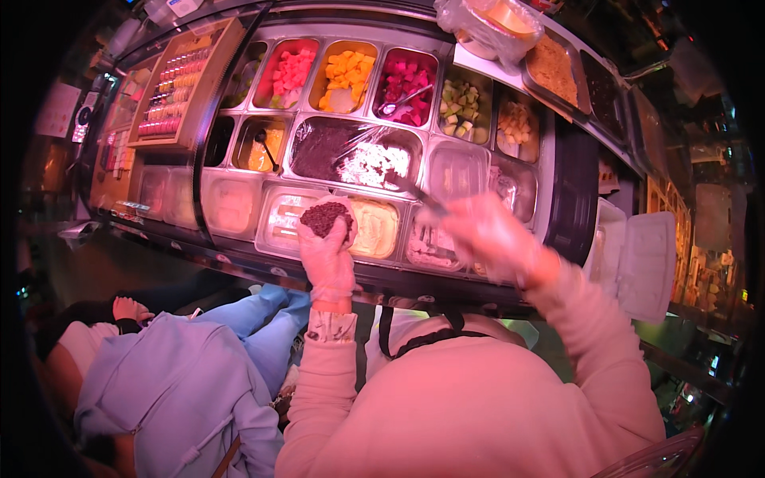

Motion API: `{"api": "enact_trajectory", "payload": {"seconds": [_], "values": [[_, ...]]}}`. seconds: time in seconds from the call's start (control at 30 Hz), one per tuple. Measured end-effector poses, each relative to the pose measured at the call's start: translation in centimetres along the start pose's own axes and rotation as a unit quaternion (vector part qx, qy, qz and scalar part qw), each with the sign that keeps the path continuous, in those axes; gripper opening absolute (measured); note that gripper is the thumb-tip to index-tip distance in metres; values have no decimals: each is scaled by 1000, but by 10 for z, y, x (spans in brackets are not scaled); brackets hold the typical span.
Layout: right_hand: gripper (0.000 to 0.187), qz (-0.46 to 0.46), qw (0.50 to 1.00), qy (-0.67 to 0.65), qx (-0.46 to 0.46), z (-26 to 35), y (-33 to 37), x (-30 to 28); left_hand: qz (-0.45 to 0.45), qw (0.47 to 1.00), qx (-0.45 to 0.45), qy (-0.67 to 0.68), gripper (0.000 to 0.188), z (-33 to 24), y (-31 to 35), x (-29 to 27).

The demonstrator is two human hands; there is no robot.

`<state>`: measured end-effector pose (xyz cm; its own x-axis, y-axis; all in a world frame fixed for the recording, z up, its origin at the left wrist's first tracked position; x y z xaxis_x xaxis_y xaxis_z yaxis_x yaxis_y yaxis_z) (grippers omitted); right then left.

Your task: The person scoops a white base from a refrigerated display into a plastic container, then adds various toppings including dark granules and colorful diced fruits. They use a spoon to transfer items and arrange them in the container.

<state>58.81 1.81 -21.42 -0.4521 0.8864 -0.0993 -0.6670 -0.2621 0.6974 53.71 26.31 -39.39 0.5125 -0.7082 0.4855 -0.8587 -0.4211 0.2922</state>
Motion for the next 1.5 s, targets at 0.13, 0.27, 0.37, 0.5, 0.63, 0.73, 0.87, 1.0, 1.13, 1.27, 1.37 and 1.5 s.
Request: {"api": "enact_trajectory", "payload": {"seconds": [0.13,0.27,0.37,0.5,0.63,0.73,0.87,1.0,1.13,1.27,1.37,1.5], "values": [[26,27,986,158,44,-24,-136,-23,48,995,-66,54,35,-22,27,14],[31,-23,995,60,71,-63,-215,-29,64,993,-94,-11,35,-12,42,4],[30,-96,986,131,27,-58,-207,-42,53,992,-111,35,46,-9,57,-9],[32,-117,800,533,-251,-83,-150,-54,118,978,-142,100,46,-14,77,-1],[34,-91,811,564,-122,-174,-72,-25,69,965,-180,178,46,-11,101,4],[40,-106,860,492,-88,-221,-84,-23,87,935,-198,280,52,-6,115,9],[42,-54,890,449,-56,-235,-123,-18,97,903,-213,361,63,-8,138,18],[20,-92,789,555,-244,-183,-92,-21,72,881,-222,412,65,10,162,1],[15,-127,684,639,-330,-201,-98,-36,78,877,-222,420,66,27,182,14],[14,-120,696,615,-351,-213,-101,-35,91,874,-210,429,67,31,200,26],[17,-105,719,629,-276,-211,-100,-30,93,877,-199,428,69,32,208,22],[23,14,730,624,-279,-220,-76,-7,95,869,-199,444,67,31,213,22]]}}
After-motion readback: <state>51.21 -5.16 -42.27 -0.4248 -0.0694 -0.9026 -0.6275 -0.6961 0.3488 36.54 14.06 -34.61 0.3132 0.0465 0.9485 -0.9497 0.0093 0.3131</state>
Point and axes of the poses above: each hand's wrist, its own y-axis away from the middle knuckle, its own x-axis out of the palm, z = x × y, the point moved 6 cm from there along -y, towards the middle knuckle, and after that the axes turned 4 degrees about -y, right-handed, at the moved point
